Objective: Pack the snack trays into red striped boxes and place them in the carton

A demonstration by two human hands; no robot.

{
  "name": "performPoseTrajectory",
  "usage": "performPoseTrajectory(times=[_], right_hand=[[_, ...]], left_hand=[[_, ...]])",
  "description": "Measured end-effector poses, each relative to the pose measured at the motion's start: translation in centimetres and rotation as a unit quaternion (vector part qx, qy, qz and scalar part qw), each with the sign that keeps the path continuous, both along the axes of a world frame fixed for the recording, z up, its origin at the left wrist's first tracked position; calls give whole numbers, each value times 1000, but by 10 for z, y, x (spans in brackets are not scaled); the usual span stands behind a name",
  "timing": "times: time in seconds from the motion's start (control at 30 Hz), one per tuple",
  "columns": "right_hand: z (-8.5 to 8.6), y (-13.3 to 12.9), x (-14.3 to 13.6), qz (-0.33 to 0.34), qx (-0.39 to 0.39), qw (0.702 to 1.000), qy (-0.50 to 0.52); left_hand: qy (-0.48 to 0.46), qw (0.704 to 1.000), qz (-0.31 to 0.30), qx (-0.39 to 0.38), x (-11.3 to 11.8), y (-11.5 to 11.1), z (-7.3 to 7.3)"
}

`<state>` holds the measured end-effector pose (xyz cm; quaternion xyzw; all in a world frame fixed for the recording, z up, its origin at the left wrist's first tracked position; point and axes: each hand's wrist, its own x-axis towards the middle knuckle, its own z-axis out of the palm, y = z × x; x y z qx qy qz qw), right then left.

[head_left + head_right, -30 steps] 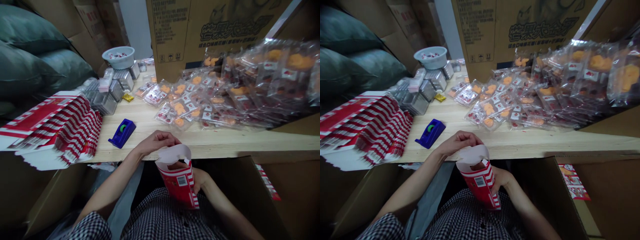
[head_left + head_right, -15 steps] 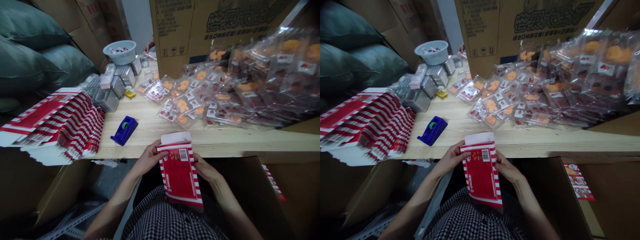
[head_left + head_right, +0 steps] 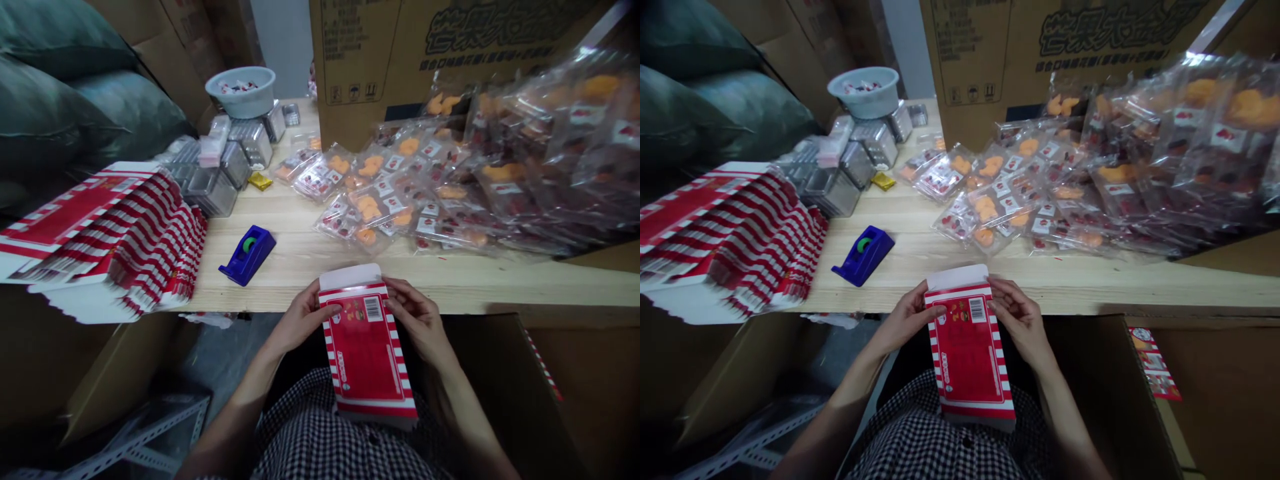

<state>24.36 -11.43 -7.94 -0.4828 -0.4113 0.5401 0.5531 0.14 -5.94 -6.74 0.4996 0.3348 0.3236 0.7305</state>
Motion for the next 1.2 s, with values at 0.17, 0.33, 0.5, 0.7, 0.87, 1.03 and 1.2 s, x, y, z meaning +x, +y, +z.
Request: performPoseTrajectory(times=[0.17, 0.33, 0.5, 0.7, 0.87, 1.03, 1.2], right_hand=[[-9, 21, 9, -6, -5, 1000, 7], [-19, 28, 11, 17, 22, 1000, 9], [-18, 29, 10, 35, 4, 999, 27], [-12, 22, 16, 25, -30, 999, 35], [-22, 9, 16, 62, -41, 997, 31], [-34, 5, 13, 76, -21, 997, -25], [-35, 10, 14, 86, -40, 995, -33]], left_hand=[[12, 998, 55, 42, 10, 17, -12], [-44, 977, 192, 83, 20, 25, -32], [-78, 985, 148, 43, 22, 23, -27], [-50, 956, 281, 65, 34, -6, -30], [39, 955, 290, 44, 27, -25, -42], [52, 976, 209, 33, 10, -25, -49], [67, 989, 129, 36, 0, -16, -40]])
